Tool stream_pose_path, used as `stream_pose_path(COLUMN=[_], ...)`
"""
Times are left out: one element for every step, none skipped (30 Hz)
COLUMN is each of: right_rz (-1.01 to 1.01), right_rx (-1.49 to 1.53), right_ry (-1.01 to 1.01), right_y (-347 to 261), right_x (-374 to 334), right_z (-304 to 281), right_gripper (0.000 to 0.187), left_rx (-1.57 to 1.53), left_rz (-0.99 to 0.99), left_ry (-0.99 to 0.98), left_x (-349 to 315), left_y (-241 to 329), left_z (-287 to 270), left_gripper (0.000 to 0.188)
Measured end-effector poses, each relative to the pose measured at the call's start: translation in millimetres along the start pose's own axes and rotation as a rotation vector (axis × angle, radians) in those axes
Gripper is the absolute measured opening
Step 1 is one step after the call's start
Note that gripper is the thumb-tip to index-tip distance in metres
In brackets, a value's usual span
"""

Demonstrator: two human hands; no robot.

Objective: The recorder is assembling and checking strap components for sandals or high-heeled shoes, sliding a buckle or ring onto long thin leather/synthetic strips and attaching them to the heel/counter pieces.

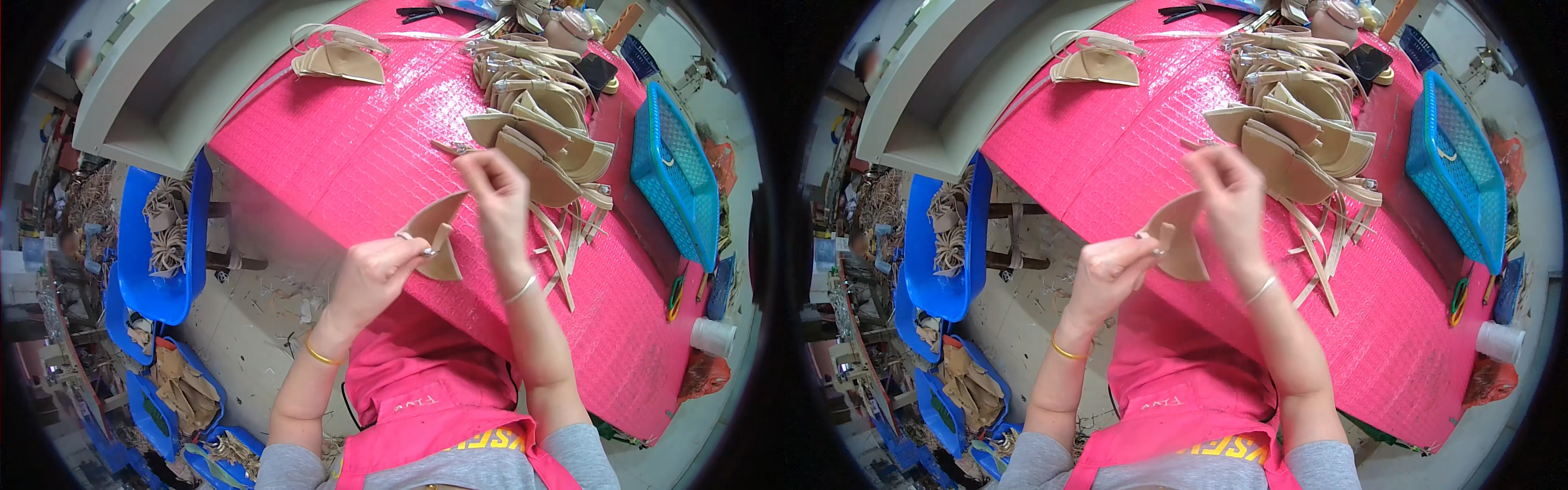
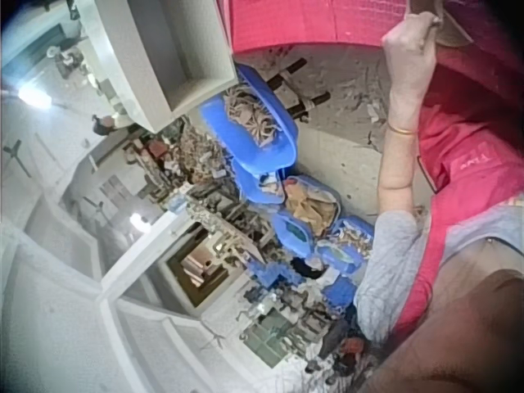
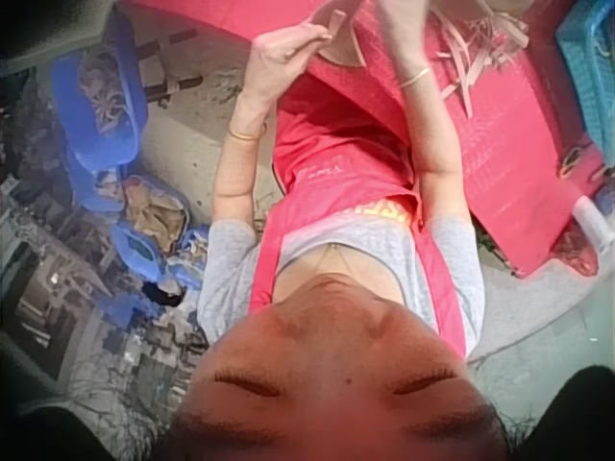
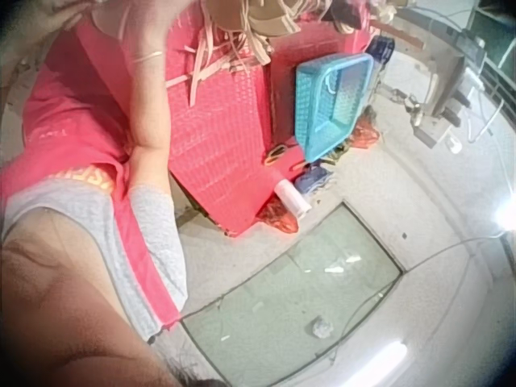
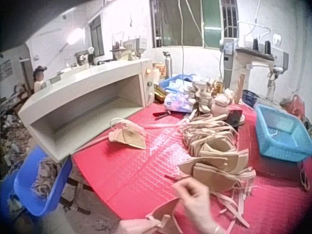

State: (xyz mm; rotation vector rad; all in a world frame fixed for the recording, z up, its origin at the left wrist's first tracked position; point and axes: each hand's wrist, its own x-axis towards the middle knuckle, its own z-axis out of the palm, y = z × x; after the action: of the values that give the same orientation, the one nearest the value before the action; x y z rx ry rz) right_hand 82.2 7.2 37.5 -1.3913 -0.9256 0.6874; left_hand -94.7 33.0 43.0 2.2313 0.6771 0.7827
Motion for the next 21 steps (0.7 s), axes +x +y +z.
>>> stream_pose_path(right_rz=[-0.005,-0.267,-0.531,-0.414,-0.204,0.013,-0.124,0.006,0.137,0.118,0.027,0.057,-0.005,-0.24,-0.186,-0.129,-0.395,-0.486,-0.571,-0.5,-0.378], right_rx=[-0.003,-0.269,-0.534,-0.424,-0.442,-0.465,-0.361,-0.244,-0.138,-0.06,0.025,0.013,-0.112,-0.506,-0.632,-0.765,-0.754,-0.727,-0.705,-0.738,-0.846], right_ry=[0.0,-0.091,-0.181,-0.259,-0.429,-0.583,-0.435,-0.378,-0.303,-0.219,-0.185,-0.173,-0.094,0.07,0.065,0.067,0.115,0.018,-0.075,-0.168,-0.164], right_y=[-2.7,-4.7,-6.4,6.6,13.8,18.8,30.0,24.6,15.3,16.6,30.8,31.1,33.6,63.7,52.0,39.7,43.8,31.7,10.4,-3.4,-16.0], right_x=[1.4,2.6,2.7,-9.9,-7.0,-3.9,3.8,20.0,41.8,67.9,99.9,124.9,143.5,170.3,163.0,147.7,141.2,120.5,93.0,61.4,29.4], right_z=[-3.8,-5.8,-4.4,4.7,4.2,-0.2,8.1,19.5,27.9,36.7,49.5,64.8,81.0,80.7,98.3,109.2,99.2,88.0,67.4,37.6,12.3], right_gripper=[0.025,0.024,0.023,0.023,0.024,0.025,0.022,0.022,0.022,0.02,0.02,0.022,0.031,0.038,0.04,0.043,0.037,0.031,0.025,0.016,0.013], left_rx=[-0.077,-0.149,-0.145,-0.094,-0.038,-0.035,0.092,0.228,0.227,0.332,0.44,0.443,0.535,0.607,0.633,0.645,0.577,0.564,0.57,0.57,0.556], left_rz=[-0.036,-0.076,-0.076,-0.033,0.01,0.018,0.054,0.079,0.086,0.09,0.096,0.11,0.036,-0.02,-0.153,-0.281,-0.277,-0.272,-0.163,-0.053,-0.058], left_ry=[0.004,0.014,0.024,0.007,-0.001,0.011,0.208,0.401,0.404,0.537,0.669,0.67,0.461,0.249,0.156,0.061,0.12,0.098,0.202,0.303,0.296], left_x=[0.3,0.7,3.7,9.2,17.4,28.2,40.4,47.8,54.3,61.9,71.1,81.2,91.0,105.3,106.0,105.7,109.3,109.8,106.5,101.6,91.5], left_y=[0.2,-0.8,-4.6,-10.6,-16.4,-16.3,-14.2,-14.7,-13.6,-13.1,-14.0,-24.7,-44.1,-60.3,-94.2,-118.9,-122.9,-128.9,-127.1,-116.4,-105.4], left_z=[1.8,1.9,-2.1,-8.4,-13.1,-15.7,-20.2,-25.1,-28.0,-30.2,-33.5,-28.6,-13.9,5.4,11.4,14.5,19.8,13.5,7.8,4.5,6.2], left_gripper=[0.011,0.013,0.013,0.014,0.016,0.016,0.019,0.022,0.022,0.025,0.028,0.028,0.03,0.032,0.033,0.034,0.031,0.029,0.027,0.026,0.026])
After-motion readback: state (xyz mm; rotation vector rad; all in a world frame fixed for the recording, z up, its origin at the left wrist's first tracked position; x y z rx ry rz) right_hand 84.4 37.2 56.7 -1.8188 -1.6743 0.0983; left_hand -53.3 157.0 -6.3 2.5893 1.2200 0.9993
